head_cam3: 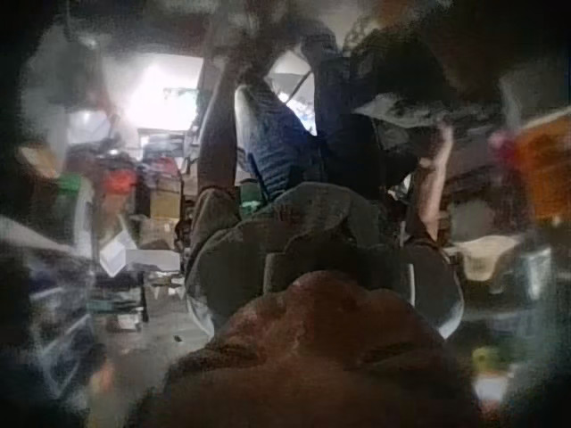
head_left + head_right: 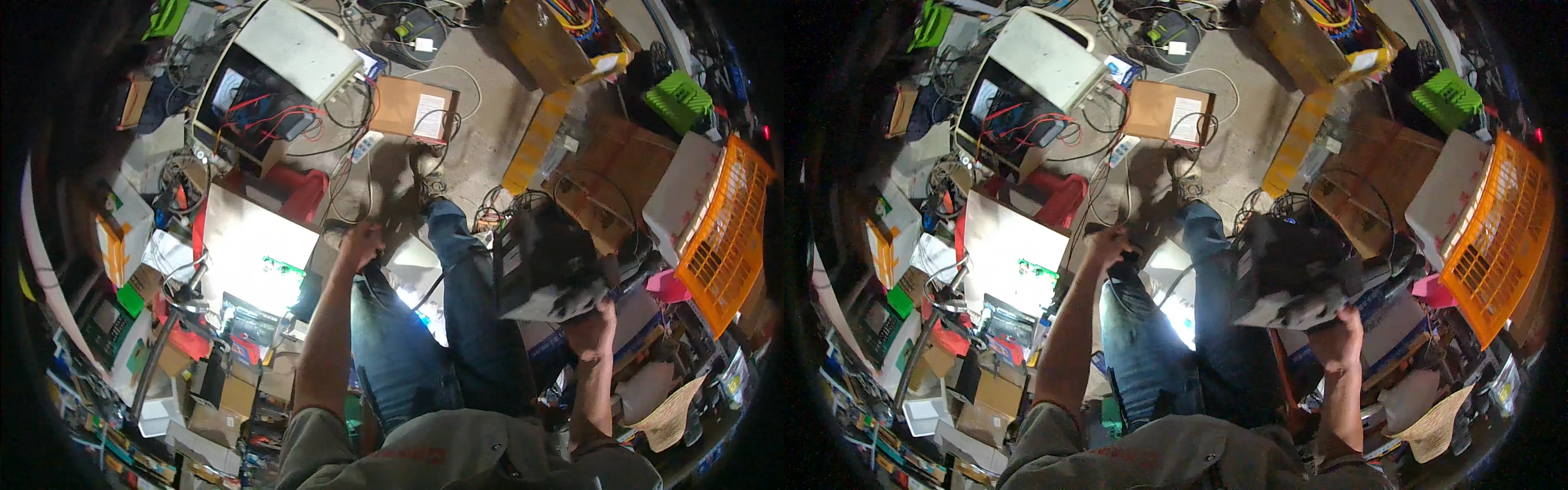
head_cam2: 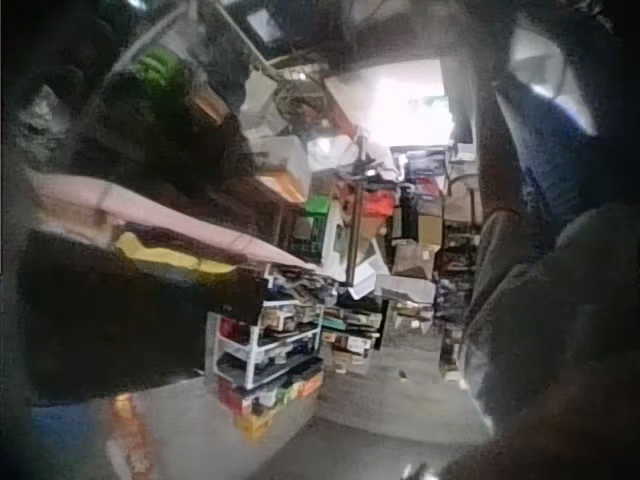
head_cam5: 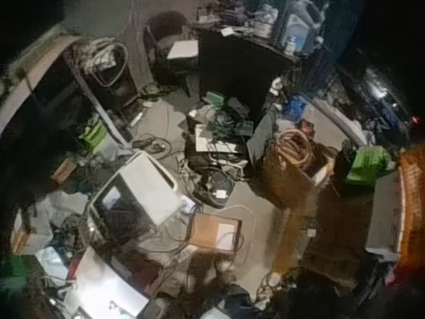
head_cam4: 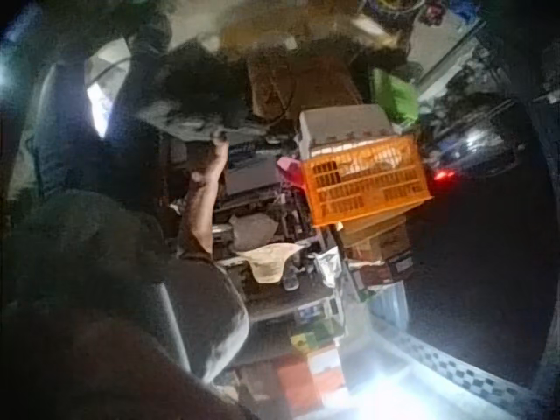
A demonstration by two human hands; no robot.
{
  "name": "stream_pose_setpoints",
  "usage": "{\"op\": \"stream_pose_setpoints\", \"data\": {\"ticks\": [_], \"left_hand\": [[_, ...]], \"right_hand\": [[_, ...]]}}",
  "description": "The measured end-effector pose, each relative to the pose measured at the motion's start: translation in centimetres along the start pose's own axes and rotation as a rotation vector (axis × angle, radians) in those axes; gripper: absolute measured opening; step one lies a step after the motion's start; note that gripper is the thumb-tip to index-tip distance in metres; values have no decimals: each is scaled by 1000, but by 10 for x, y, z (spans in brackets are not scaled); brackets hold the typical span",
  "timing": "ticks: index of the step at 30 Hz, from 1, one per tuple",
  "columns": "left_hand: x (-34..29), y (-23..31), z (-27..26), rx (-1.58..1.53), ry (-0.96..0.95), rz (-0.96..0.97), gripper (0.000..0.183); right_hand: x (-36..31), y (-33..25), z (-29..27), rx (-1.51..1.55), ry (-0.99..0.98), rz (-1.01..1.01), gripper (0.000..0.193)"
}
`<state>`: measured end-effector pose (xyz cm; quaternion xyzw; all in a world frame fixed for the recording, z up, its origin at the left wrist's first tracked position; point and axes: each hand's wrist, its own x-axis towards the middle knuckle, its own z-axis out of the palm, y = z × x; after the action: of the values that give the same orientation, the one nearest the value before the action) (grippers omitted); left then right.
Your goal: The person uses multimeter probes to test points on a green circuit board under a work lamp. They then place the board down, pick up a red bag, and retrieve a black power supply unit, holding it briefly.
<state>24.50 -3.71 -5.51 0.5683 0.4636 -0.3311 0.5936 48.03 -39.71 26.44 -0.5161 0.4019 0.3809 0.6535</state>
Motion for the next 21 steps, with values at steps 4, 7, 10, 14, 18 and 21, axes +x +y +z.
{"op": "stream_pose_setpoints", "data": {"ticks": [4,7,10,14,18,21], "left_hand": [[-31,-29,34,-293,-246,-155,41],[-49,-59,59,-619,-345,-280,85],[-68,-99,86,-994,-533,-311,107],[-90,-126,123,-1248,-477,-283,97],[-131,-119,108,-1205,-384,-295,100],[-153,-136,131,-1526,-228,-188,80]], "right_hand": [[35,2,17,-46,70,28,64],[62,20,49,-42,76,56,64],[94,49,78,15,63,54,69],[151,97,106,-77,147,57,79],[178,143,132,-128,51,105,79],[159,158,150,-142,2,152,76]]}}
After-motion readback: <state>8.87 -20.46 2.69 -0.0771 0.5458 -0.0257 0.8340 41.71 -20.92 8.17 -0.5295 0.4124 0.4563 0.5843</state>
